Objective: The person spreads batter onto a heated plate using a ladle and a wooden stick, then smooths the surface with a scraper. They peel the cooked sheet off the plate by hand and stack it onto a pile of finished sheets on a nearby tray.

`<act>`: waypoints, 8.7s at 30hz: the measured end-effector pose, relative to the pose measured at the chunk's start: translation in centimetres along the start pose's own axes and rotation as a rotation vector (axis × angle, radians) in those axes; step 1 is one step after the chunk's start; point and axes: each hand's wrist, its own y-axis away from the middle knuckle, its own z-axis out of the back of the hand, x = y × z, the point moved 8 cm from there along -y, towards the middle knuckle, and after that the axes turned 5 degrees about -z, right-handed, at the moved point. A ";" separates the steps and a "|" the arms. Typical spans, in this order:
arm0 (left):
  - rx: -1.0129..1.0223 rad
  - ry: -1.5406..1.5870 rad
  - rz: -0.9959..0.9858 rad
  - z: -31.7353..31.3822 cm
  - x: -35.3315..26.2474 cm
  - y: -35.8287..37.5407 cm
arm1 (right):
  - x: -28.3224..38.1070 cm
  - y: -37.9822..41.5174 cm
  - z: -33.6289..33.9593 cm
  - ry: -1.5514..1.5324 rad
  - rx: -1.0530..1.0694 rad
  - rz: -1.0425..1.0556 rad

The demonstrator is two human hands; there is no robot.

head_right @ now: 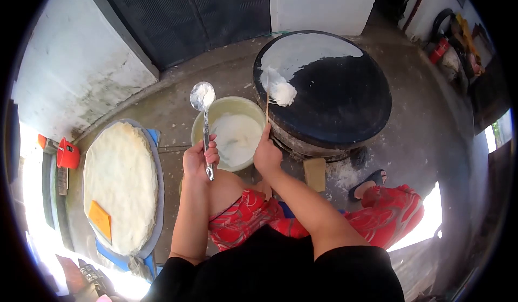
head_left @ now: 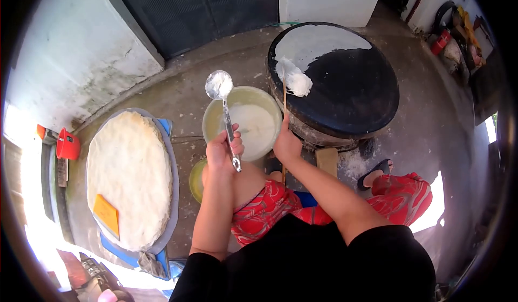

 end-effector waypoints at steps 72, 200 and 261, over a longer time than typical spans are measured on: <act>-0.087 -0.083 0.036 -3.3 4.0 -2.5 | -25.0 5.8 17.2 0.153 -0.349 0.235; -0.207 0.072 -0.001 -3.3 4.3 -3.1 | -20.6 -15.4 19.9 -0.134 -0.148 0.001; -0.188 -0.011 0.017 -2.2 3.7 -2.8 | -18.3 -8.9 20.6 0.334 -0.380 0.039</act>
